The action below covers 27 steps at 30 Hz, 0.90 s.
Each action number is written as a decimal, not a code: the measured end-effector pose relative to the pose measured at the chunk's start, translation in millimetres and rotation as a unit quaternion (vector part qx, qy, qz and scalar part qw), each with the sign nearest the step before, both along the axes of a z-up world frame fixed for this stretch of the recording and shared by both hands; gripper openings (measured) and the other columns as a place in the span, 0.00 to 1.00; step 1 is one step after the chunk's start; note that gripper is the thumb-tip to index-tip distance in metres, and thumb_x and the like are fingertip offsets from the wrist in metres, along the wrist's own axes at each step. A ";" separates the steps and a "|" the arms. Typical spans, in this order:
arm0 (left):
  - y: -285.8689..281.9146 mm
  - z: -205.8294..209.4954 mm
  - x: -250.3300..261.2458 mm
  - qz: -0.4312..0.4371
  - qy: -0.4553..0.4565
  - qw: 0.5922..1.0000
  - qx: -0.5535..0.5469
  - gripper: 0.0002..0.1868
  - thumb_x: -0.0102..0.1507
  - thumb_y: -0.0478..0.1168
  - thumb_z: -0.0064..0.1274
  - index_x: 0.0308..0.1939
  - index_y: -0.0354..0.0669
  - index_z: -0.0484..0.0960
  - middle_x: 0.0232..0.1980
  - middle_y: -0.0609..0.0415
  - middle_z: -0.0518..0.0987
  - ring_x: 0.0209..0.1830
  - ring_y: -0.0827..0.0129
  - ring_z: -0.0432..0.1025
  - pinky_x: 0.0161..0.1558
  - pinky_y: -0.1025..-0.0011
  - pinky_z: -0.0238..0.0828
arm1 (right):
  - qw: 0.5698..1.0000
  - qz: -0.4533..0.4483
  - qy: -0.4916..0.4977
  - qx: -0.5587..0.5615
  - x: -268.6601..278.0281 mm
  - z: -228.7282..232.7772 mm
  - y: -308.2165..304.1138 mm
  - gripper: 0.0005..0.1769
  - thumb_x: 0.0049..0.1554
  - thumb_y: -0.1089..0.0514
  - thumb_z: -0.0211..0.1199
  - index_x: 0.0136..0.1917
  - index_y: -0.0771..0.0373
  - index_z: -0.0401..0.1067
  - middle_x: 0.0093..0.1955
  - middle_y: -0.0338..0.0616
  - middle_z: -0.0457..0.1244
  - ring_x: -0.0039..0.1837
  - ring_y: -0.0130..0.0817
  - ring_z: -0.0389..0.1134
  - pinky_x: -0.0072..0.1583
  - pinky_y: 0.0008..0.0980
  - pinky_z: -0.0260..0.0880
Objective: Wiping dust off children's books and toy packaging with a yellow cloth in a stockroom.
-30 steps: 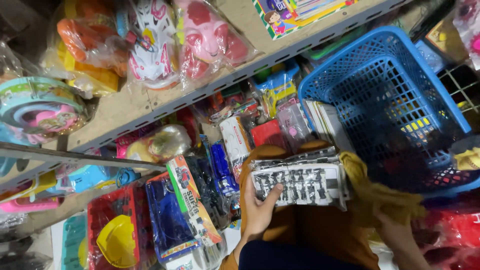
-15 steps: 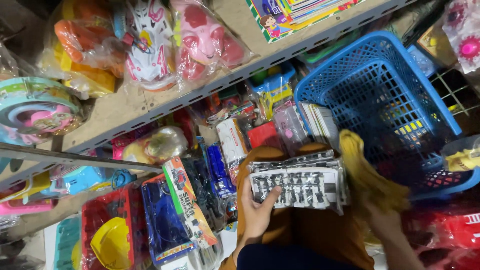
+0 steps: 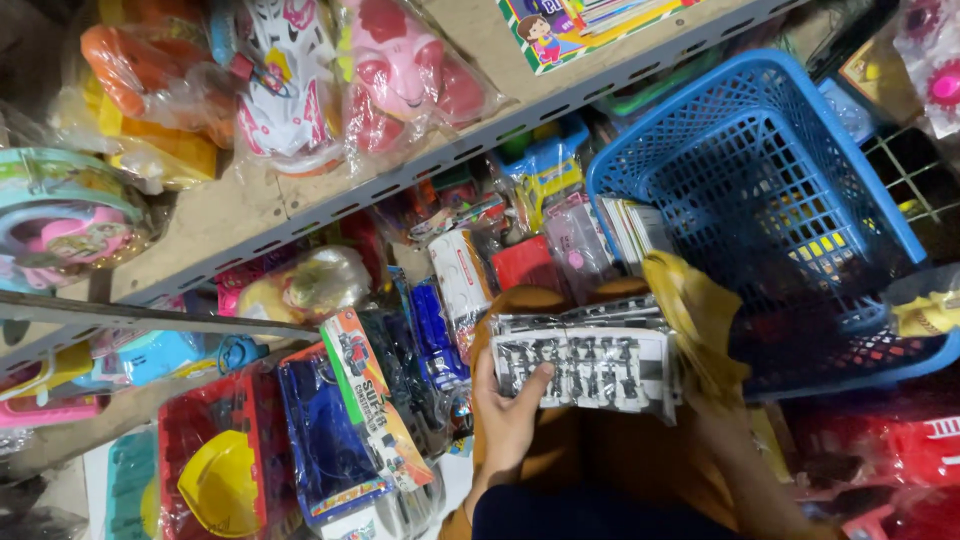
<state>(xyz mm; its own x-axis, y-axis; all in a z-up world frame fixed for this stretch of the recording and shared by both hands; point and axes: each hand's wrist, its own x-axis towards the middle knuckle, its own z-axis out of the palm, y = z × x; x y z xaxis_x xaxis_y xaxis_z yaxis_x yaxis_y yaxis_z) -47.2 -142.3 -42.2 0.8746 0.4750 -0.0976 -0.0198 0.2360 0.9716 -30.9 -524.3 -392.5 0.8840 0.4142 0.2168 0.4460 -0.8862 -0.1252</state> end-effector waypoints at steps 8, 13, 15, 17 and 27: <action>8.5 -0.1 4.9 -0.005 0.023 0.999 -0.036 0.24 0.57 0.29 0.65 0.56 0.35 0.75 0.48 0.53 0.83 0.47 0.73 0.76 0.53 0.72 0.73 | 0.931 -0.134 0.204 0.272 -27.4 37.5 -24.0 0.33 0.56 0.57 0.59 0.72 0.65 0.56 0.68 0.51 0.59 0.69 0.44 0.60 0.68 0.37 0.59; 4.5 6.7 8.1 -0.001 0.034 0.998 -0.049 0.25 0.57 0.30 0.64 0.57 0.39 0.75 0.49 0.55 0.82 0.47 0.74 0.75 0.52 0.73 0.73 | 0.779 -0.339 0.338 0.404 2.6 134.0 49.3 0.24 0.60 0.53 0.65 0.65 0.68 0.72 0.63 0.54 0.68 0.65 0.52 0.68 0.65 0.44 0.67; 4.4 -5.3 5.3 -0.002 0.035 0.998 -0.047 0.23 0.59 0.30 0.64 0.55 0.38 0.74 0.49 0.53 0.82 0.47 0.73 0.75 0.52 0.73 0.74 | 0.325 -0.159 0.585 0.726 -18.7 124.4 27.3 0.33 0.57 0.39 0.64 0.66 0.62 0.70 0.61 0.52 0.68 0.60 0.49 0.68 0.60 0.43 0.68; 6.1 -1.1 8.1 -0.007 0.033 0.999 -0.035 0.22 0.59 0.29 0.64 0.55 0.38 0.74 0.49 0.52 0.82 0.47 0.73 0.75 0.52 0.73 0.74 | 0.131 -0.081 0.615 0.773 -25.8 111.5 4.6 0.36 0.56 0.34 0.64 0.67 0.60 0.69 0.60 0.52 0.67 0.58 0.48 0.68 0.58 0.42 0.68; 1.2 14.4 9.3 -0.001 0.015 0.999 0.031 0.22 0.60 0.31 0.63 0.56 0.37 0.74 0.51 0.54 0.81 0.50 0.74 0.75 0.54 0.75 0.74 | -0.421 0.133 0.547 0.711 -60.9 -50.3 -57.2 0.25 0.66 0.42 0.49 0.73 0.51 0.63 0.61 0.51 0.66 0.59 0.47 0.67 0.59 0.42 0.70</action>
<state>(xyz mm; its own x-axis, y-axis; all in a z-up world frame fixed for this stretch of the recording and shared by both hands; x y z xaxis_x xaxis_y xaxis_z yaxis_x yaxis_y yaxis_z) -37.9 -141.0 -27.8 0.8726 0.4791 -0.0946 0.0109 0.1745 0.9846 -91.8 -581.5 -442.8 0.6328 0.7314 0.2542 -0.5919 0.2453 0.7678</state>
